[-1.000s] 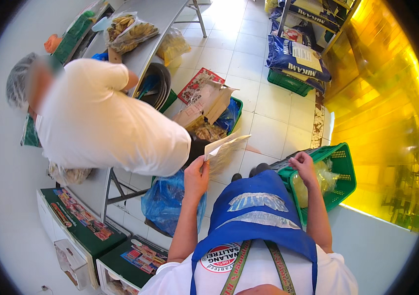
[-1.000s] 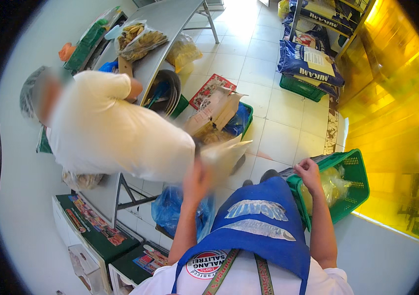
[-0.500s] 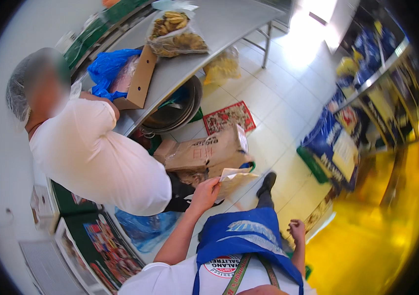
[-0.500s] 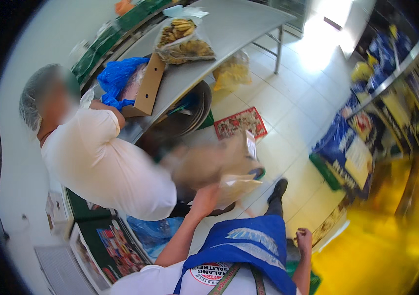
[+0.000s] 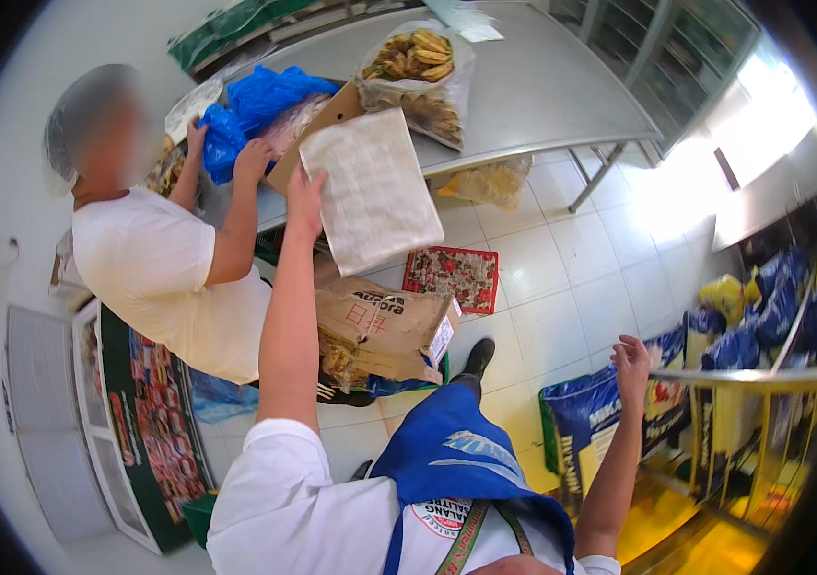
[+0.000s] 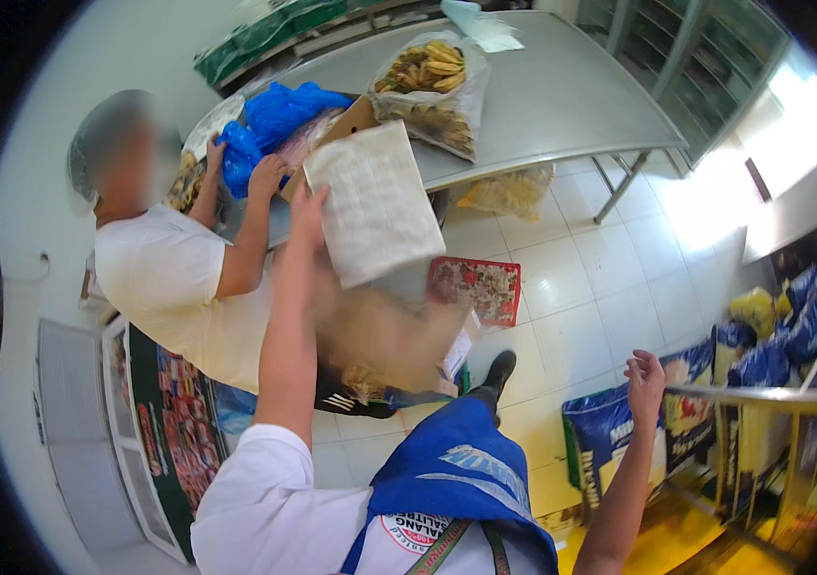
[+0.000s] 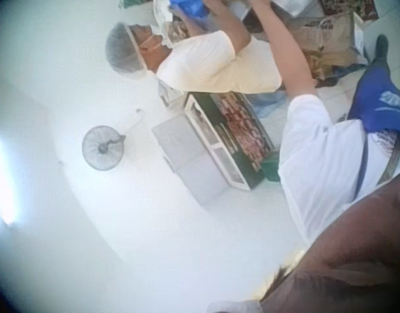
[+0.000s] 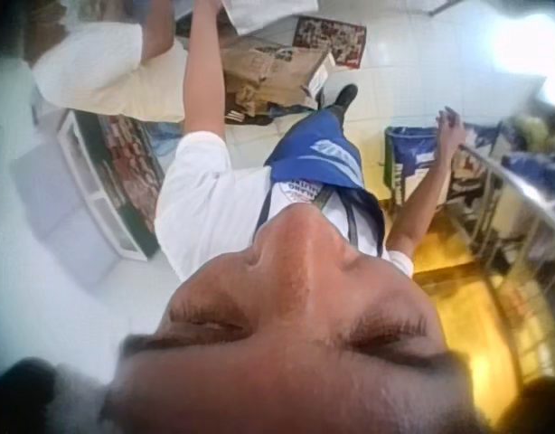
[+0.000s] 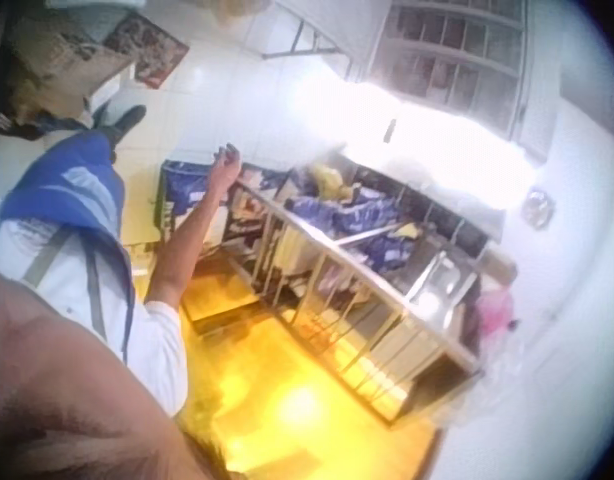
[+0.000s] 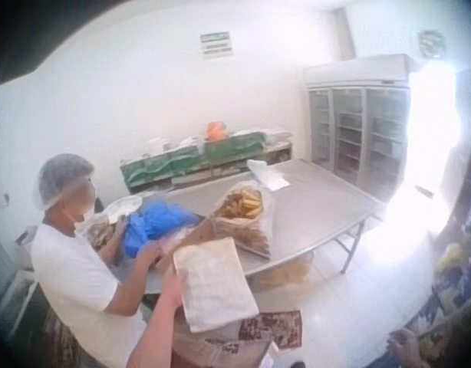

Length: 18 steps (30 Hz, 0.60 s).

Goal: The person retrieves frozen food items from a chest freezer and places them into plastic bags and crates. They handle a printed list, compare it to the items, and move bags of meat and other frozen goods between the freezer, a table, and storage crates.

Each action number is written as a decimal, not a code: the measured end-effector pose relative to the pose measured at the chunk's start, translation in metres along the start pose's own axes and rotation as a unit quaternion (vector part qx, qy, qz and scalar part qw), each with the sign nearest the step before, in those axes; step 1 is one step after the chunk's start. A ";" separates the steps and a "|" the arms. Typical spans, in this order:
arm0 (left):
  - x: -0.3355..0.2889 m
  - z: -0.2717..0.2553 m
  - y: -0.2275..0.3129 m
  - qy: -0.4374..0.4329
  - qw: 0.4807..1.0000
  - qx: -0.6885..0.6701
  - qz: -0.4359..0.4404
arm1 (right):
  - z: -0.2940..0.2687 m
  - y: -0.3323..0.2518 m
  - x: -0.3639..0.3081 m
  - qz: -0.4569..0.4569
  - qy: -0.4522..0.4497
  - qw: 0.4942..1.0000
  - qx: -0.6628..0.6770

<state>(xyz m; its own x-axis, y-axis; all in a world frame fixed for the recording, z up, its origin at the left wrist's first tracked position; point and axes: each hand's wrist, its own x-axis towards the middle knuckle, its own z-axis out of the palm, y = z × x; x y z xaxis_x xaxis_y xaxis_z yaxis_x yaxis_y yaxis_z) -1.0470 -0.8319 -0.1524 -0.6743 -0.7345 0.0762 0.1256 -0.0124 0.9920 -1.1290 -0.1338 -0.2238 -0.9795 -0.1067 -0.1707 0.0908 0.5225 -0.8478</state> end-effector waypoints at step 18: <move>-0.078 0.114 -0.077 0.186 0.958 -0.003 -0.218 | 0.172 -0.094 0.267 0.018 -0.304 0.951 -0.052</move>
<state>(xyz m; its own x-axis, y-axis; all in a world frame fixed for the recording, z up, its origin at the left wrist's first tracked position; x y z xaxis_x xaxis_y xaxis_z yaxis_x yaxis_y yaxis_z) -1.0871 -0.6961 -0.2228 -0.3578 -0.8500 -0.3866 -0.1037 -0.3753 0.9211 -1.3678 -0.3568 -0.2757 -0.6878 -0.5409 -0.4841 0.0728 0.6122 -0.7874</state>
